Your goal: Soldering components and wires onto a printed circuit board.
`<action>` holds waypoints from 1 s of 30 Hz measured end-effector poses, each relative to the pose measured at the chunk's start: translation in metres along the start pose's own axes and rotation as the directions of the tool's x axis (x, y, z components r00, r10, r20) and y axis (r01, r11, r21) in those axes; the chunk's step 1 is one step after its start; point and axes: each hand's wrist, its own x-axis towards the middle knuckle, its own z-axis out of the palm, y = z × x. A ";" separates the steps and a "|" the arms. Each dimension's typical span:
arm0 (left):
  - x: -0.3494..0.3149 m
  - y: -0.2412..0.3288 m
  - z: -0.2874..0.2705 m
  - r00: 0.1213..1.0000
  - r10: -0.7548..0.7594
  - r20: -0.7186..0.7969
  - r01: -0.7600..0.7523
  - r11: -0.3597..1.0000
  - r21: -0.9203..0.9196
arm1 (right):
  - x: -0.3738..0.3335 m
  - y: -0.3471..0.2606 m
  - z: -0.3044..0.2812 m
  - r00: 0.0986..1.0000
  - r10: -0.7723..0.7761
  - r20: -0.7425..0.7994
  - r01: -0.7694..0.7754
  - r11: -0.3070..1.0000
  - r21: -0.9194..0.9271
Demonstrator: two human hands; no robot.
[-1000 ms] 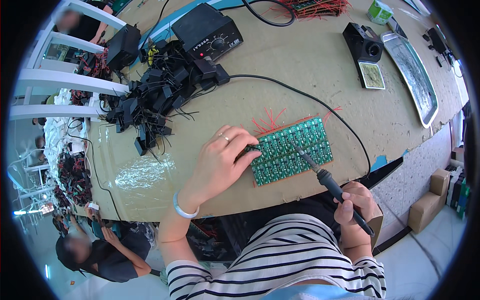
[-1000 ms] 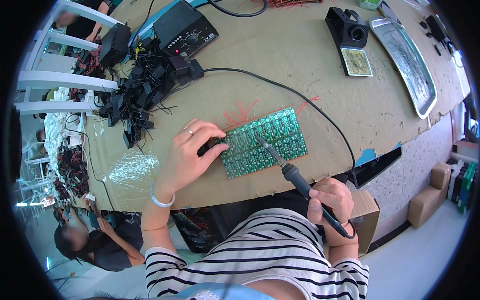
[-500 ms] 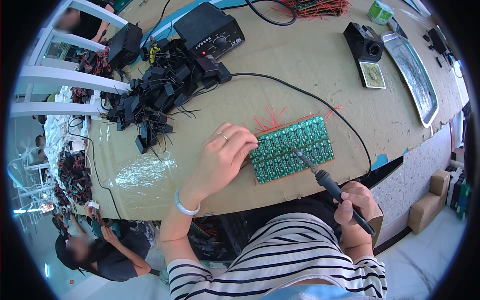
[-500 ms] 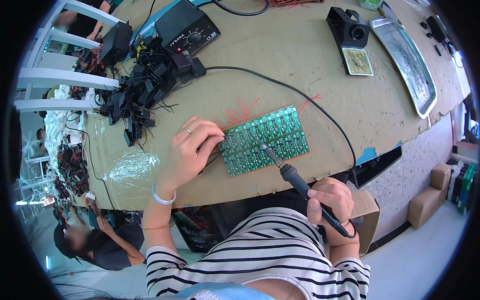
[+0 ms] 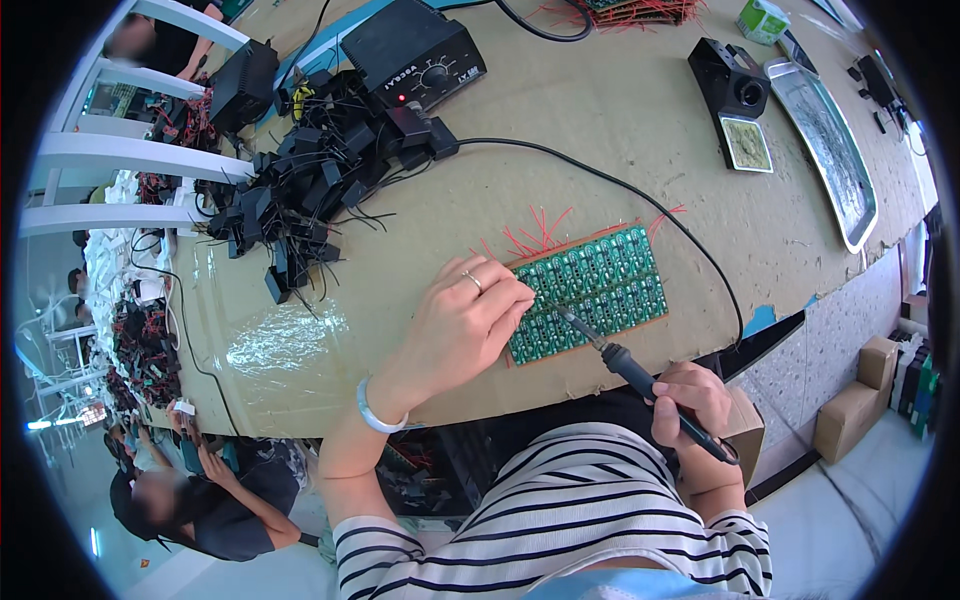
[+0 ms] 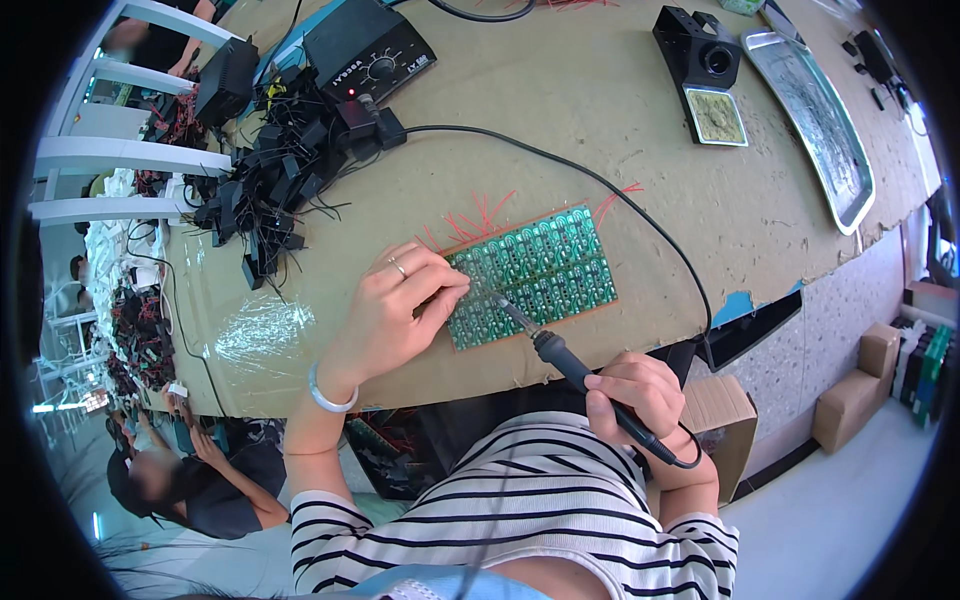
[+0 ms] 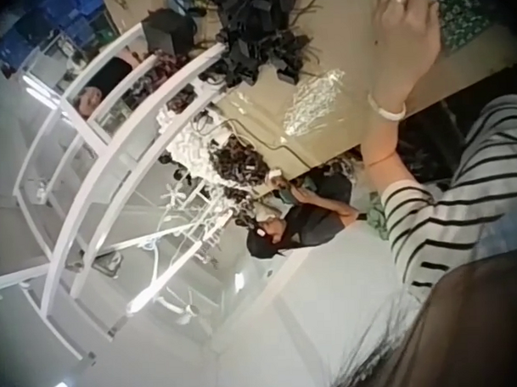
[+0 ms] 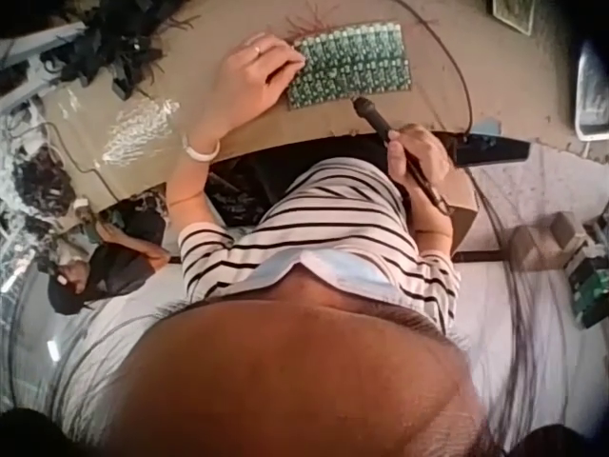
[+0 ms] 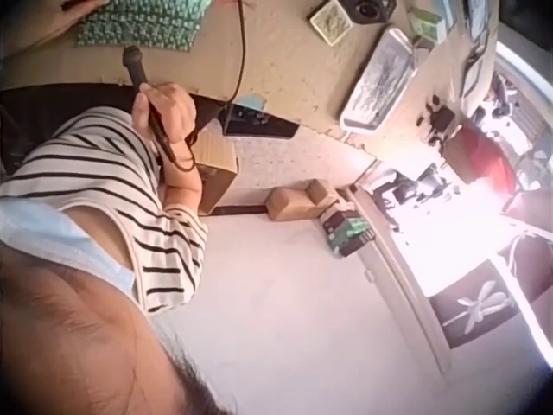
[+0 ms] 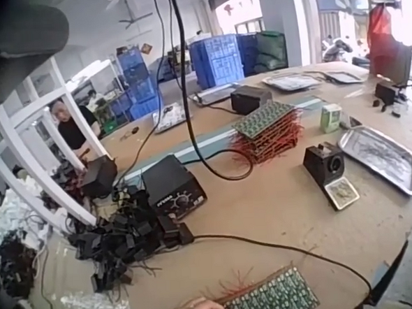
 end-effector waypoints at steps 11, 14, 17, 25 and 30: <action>-0.005 -0.002 0.003 0.998 0.036 0.056 -0.040 0.997 0.065 | 0.011 -0.003 0.002 0.981 -0.095 0.171 0.112 0.990 -0.089; -0.003 0.000 0.006 0.996 0.056 0.069 -0.064 0.992 0.110 | 0.016 -0.001 0.002 0.928 -0.275 0.251 0.317 0.937 -0.148; -0.001 0.003 0.005 0.992 0.047 0.118 -0.064 0.987 0.144 | 0.019 -0.002 0.001 0.871 -0.369 0.325 0.442 0.877 -0.188; 0.002 0.007 0.004 0.996 0.044 0.074 -0.055 0.988 0.147 | 0.007 -0.010 -0.020 0.948 -0.254 0.191 0.280 0.952 -0.123; 0.001 0.008 0.004 0.996 0.040 0.079 -0.051 0.988 0.148 | -0.005 -0.008 -0.023 0.985 -0.164 0.044 0.170 0.968 -0.183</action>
